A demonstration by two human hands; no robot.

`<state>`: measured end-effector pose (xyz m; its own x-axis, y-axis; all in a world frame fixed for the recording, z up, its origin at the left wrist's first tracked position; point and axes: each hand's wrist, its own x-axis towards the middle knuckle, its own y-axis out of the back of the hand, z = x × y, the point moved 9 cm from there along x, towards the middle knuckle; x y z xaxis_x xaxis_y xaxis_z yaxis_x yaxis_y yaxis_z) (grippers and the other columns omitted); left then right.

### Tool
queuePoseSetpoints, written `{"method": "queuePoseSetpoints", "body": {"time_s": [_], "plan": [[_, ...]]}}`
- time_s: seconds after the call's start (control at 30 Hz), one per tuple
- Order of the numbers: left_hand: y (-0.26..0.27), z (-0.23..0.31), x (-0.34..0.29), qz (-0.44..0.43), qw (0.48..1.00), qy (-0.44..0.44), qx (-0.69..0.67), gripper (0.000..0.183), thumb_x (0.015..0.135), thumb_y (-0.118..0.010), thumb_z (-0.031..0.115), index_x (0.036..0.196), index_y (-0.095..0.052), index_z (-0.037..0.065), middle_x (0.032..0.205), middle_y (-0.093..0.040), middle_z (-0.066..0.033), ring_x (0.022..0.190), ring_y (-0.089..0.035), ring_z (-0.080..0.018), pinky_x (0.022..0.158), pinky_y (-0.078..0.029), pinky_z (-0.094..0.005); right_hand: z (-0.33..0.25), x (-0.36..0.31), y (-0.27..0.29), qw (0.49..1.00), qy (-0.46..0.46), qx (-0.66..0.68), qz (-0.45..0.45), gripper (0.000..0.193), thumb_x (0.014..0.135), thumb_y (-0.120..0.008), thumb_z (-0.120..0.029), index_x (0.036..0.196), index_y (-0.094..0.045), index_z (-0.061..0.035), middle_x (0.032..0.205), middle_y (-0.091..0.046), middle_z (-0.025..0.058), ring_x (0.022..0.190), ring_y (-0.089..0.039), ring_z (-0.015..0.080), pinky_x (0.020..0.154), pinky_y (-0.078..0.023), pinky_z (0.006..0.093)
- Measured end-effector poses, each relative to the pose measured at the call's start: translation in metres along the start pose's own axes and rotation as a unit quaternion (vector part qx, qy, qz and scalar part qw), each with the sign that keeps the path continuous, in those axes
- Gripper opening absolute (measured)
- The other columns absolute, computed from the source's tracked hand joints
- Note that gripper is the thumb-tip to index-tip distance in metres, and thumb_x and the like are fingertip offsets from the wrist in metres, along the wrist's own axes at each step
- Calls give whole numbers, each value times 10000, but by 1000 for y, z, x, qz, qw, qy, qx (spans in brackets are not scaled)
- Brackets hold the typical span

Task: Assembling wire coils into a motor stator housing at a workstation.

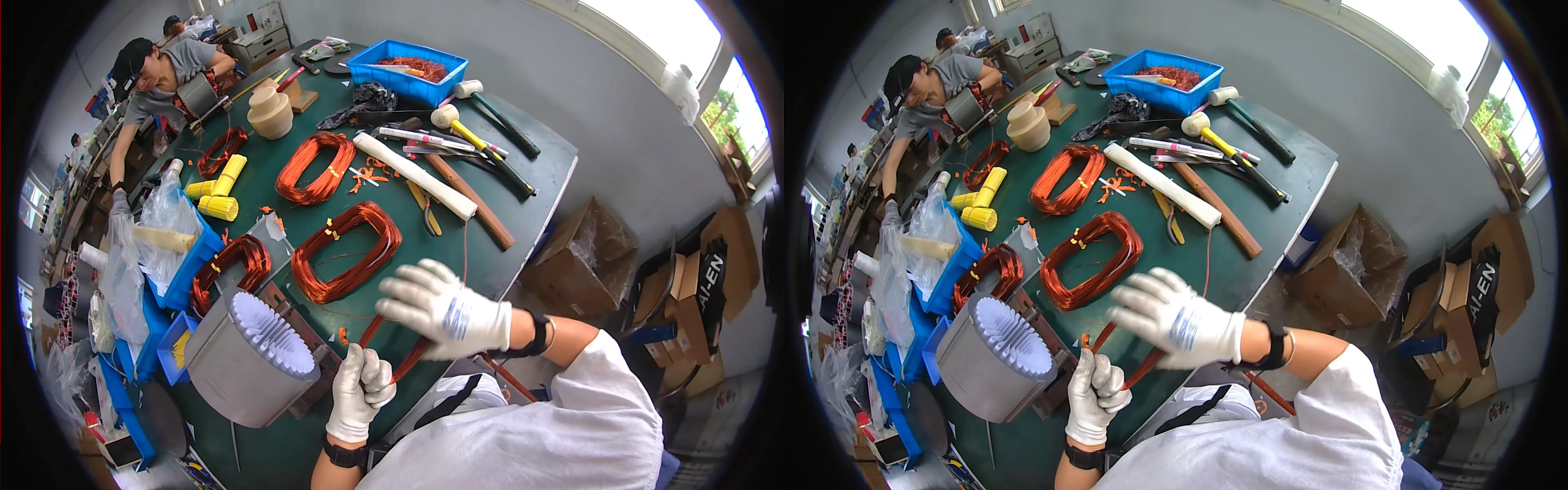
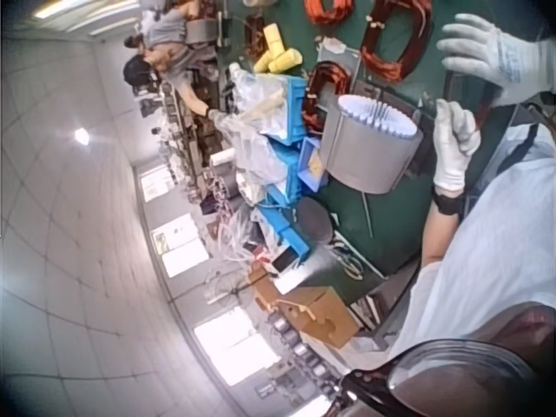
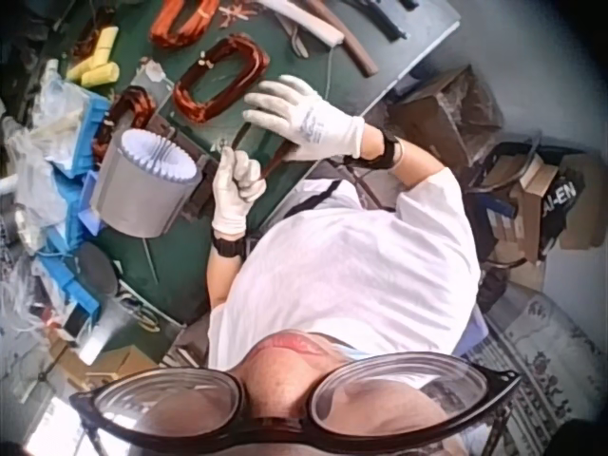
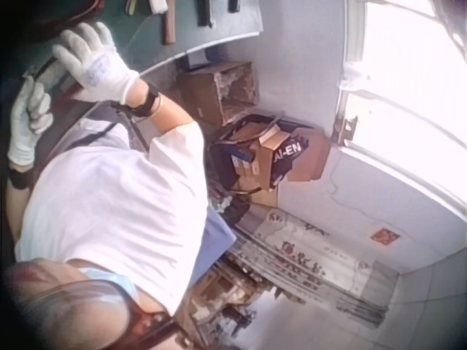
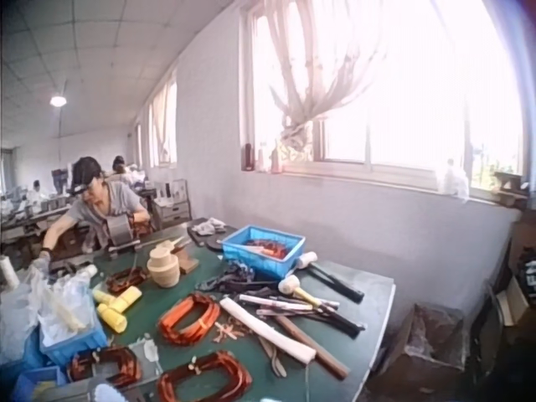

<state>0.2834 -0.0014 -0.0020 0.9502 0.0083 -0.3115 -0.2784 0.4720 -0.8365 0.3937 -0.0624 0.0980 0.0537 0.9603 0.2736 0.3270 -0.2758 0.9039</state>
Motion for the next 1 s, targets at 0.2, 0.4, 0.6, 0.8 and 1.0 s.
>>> {"method": "queuePoseSetpoints", "body": {"time_s": [0.2,0.4,0.6,0.8,1.0], "plan": [[0,-4,1,20,1000,-12,13,520,1034,-404,549,663,-318,195,549,-205,73,418,-105,-55,369,-131,-215,-46,17,-33,996,70,-11,54,759,664,-804,-300,1332,-531,-65,1257,-596,102,1233,-542,298,1069,-403,489],[-8,-3,0,9,1000,-17,11,509,1054,-365,524,674,-328,187,551,-185,79,422,-95,-59,373,-126,-213,-40,18,-39,995,70,26,68,743,686,-731,-196,1375,-491,-55,1187,-601,105,1165,-565,287,1067,-392,487],[-1,10,-9,28,998,-35,36,568,1025,-406,575,649,-345,154,582,-255,45,460,-161,-55,406,-143,-222,1,13,-3,990,-5,-120,81,791,565,-793,-141,1315,-551,-79,1210,-588,112,1171,-535,304,1038,-385,522],[-1,5,-7,25,998,-6,49,566,1019,-421,578,651,-337,156,589,-249,47,464,-152,-54,407,-139,-220,11,2,-19,998,-9,-43,36,787,533,-813,-176,1276,-576,-75,1161,-588,94,1038,-571,303,972,-441,466],[7,13,-11,48,998,-8,26,562,1016,-428,582,656,-337,160,590,-252,47,465,-158,-53,409,-146,-212,-32,-7,-43,997,55,5,-48,722,620,-825,-396,1234,-598,-93,1143,-616,101,1094,-578,307,981,-455,449]]}}
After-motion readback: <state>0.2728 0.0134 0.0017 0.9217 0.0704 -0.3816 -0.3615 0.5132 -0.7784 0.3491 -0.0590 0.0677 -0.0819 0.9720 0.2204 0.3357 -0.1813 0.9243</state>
